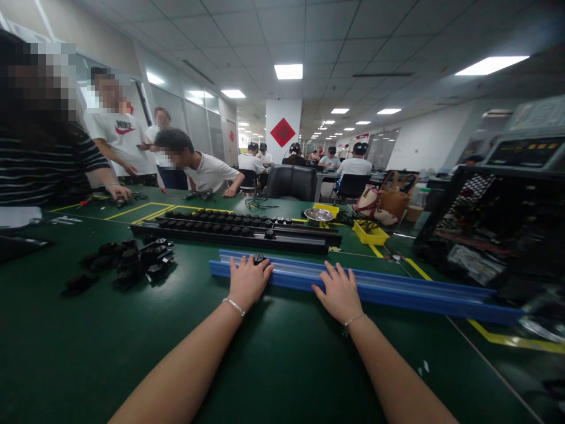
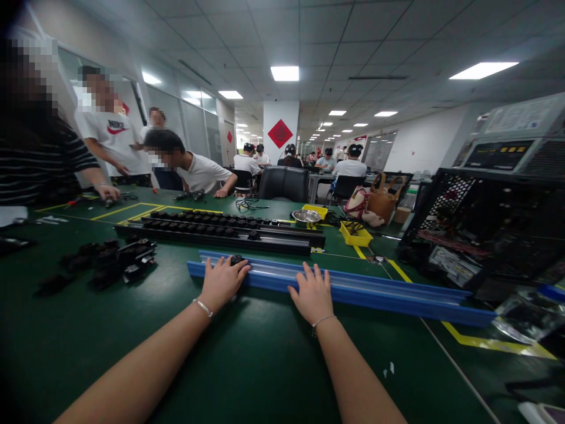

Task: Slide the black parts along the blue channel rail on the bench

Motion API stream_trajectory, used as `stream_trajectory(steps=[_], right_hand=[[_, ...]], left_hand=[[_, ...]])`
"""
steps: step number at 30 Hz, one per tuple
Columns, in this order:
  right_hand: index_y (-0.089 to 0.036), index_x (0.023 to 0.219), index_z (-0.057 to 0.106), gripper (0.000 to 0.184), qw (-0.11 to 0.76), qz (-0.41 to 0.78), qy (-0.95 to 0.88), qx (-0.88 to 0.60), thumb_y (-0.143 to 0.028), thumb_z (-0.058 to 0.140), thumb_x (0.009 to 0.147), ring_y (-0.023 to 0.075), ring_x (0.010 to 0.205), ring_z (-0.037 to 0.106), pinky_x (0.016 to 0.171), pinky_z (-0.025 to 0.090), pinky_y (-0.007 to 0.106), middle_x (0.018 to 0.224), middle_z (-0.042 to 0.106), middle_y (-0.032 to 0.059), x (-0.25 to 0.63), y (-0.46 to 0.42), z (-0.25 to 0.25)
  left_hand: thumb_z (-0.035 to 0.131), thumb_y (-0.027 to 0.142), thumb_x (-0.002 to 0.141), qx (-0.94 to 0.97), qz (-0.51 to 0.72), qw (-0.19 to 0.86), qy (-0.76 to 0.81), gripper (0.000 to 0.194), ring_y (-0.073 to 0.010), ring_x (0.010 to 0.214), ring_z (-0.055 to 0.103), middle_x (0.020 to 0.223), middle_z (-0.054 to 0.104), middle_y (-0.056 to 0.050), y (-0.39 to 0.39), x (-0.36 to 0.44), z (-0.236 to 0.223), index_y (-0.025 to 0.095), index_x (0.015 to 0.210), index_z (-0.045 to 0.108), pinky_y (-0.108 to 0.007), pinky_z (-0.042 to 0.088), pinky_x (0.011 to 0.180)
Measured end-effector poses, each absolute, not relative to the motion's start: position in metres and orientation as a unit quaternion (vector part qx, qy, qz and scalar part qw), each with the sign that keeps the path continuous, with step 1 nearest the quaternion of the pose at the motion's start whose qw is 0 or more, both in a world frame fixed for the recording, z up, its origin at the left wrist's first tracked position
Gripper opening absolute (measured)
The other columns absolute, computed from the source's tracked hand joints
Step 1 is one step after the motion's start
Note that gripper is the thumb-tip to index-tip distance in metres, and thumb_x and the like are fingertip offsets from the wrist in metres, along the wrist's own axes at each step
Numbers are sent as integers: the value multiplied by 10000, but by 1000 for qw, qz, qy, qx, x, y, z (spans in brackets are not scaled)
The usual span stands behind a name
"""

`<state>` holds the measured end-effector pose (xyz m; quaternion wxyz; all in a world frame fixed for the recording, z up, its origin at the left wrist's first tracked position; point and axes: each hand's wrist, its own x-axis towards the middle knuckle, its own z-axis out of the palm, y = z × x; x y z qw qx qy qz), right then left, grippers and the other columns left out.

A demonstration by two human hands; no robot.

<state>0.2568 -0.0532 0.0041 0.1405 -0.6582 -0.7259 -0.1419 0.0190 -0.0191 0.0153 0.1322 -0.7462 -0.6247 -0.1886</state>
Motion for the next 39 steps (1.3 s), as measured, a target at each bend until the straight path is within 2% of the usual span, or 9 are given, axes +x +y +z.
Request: stream_trajectory(steps=[9, 17, 39], right_hand=[[-205, 1008, 613, 336, 137, -143, -727, -657, -445, 447, 840, 333, 1288, 332, 1031, 201, 545, 1390, 440, 90, 256, -53, 5], [-202, 1010, 611, 339, 130, -139, -727, -660, -442, 439, 843, 326, 1296, 322, 1035, 203, 541, 1393, 436, 87, 254, -55, 7], [-205, 1000, 610, 336, 140, -145, -730, -653, -449, 437, 847, 323, 1289, 332, 1031, 202, 548, 1386, 444, 95, 258, -53, 4]], left_hand=[[242, 492, 918, -738, -220, 124, -626, 474, -283, 1065, 557, 1061, 668, -91, -15, 7, 17, 341, 1062, 668, -557, 216, 1005], [251, 442, 925, -725, -238, 149, -629, 488, -266, 998, 598, 960, 696, -86, -11, -3, 17, 292, 905, 716, -526, 241, 998], [274, 380, 921, -696, -229, 149, -664, 451, -238, 1028, 580, 984, 697, -72, -6, -15, 17, 274, 895, 712, -476, 234, 1016]])
